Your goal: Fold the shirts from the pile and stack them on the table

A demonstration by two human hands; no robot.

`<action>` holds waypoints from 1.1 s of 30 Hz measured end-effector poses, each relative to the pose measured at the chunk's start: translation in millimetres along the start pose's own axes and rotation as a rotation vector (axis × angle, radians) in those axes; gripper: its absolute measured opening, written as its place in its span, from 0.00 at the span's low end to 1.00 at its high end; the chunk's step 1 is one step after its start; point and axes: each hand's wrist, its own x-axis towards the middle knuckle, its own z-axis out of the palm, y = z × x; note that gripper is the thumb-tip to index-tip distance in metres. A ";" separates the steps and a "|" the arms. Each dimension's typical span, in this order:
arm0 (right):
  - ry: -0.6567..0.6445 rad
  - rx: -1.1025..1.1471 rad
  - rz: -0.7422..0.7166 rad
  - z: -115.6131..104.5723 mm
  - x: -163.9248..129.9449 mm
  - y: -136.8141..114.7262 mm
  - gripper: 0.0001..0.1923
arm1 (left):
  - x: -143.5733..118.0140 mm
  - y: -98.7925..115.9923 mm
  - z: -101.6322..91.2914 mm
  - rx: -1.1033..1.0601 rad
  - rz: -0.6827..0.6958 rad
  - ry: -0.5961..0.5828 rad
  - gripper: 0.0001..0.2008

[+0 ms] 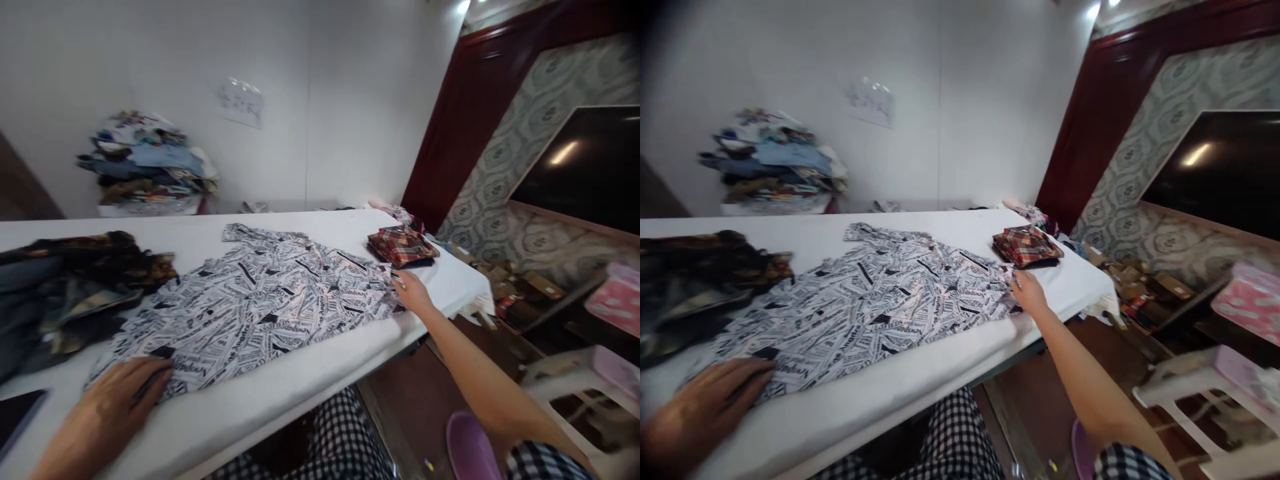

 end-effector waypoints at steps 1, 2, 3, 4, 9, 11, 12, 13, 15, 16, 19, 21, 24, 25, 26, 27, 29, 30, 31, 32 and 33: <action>0.000 0.067 -0.106 6.8 1.2 -13.8 0.22 | 0.6 5.2 -3.1 0.029 -0.014 0.003 0.17; -0.031 0.127 -0.187 14.2 1.6 -28.1 0.24 | 1.4 10.5 -7.0 0.055 -0.029 -0.004 0.19; -0.078 0.167 -0.247 21.8 1.2 -41.8 0.25 | 2.0 15.5 -11.0 0.078 -0.046 -0.018 0.19; -0.138 0.183 -0.287 29.4 0.1 -54.0 0.27 | 2.4 19.6 -14.9 0.095 -0.062 -0.034 0.20; -0.414 0.038 -0.274 60.3 -11.2 -77.7 0.35 | 6.3 26.7 -27.7 0.119 -0.110 -0.073 0.20; -0.438 -0.007 -0.260 66.2 -15.2 -74.5 0.34 | 15.1 29.4 -28.8 0.117 -0.122 -0.045 0.20; -0.442 -0.016 -0.261 67.4 -16.7 -72.5 0.34 | 21.6 31.9 -27.9 0.114 -0.122 -0.021 0.21; -0.444 -0.018 -0.260 67.4 -17.7 -70.8 0.34 | 28.9 35.1 -25.7 0.111 -0.115 -0.005 0.22; -0.457 0.002 -0.258 64.5 -17.8 -69.3 0.34 | 43.1 42.5 -17.0 0.112 -0.074 -0.019 0.23; -0.464 0.029 -0.257 62.0 -16.3 -69.5 0.34 | 48.6 45.8 -10.6 0.118 -0.046 -0.050 0.24; -0.433 0.158 -0.244 53.7 -0.7 -73.8 0.34 | 53.8 50.3 12.8 0.163 0.011 -0.154 0.26; -0.371 0.253 -0.213 50.7 22.7 -80.6 0.34 | 49.4 48.7 26.2 0.194 0.018 -0.172 0.27; -0.291 0.352 -0.125 56.6 78.5 -99.6 0.29 | 40.0 43.9 36.5 0.233 0.025 -0.155 0.28; -0.272 0.360 -0.094 61.8 101.0 -108.7 0.26 | 37.5 42.8 37.6 0.249 0.029 -0.150 0.28; -0.257 0.352 -0.069 68.7 124.4 -119.0 0.23 | 35.5 42.1 38.0 0.266 0.035 -0.144 0.28; -0.246 0.331 -0.050 76.9 147.9 -130.4 0.21 | 33.8 42.0 37.9 0.281 0.042 -0.136 0.28; -0.241 0.278 -0.035 96.6 191.7 -155.1 0.20 | 31.7 43.1 37.1 0.296 0.054 -0.112 0.29; -0.245 0.254 -0.033 107.6 210.7 -167.4 0.20 | 31.0 44.1 36.5 0.296 0.055 -0.099 0.29; -0.254 0.234 -0.036 119.0 227.2 -179.2 0.20 | 30.7 45.4 35.6 0.290 0.054 -0.092 0.30; -0.267 0.213 -0.037 130.5 241.1 -190.0 0.20 | 30.7 46.8 34.5 0.281 0.050 -0.093 0.30; -0.285 0.184 -0.037 141.9 252.2 -199.6 0.19 | 31.0 48.3 33.1 0.271 0.044 -0.100 0.31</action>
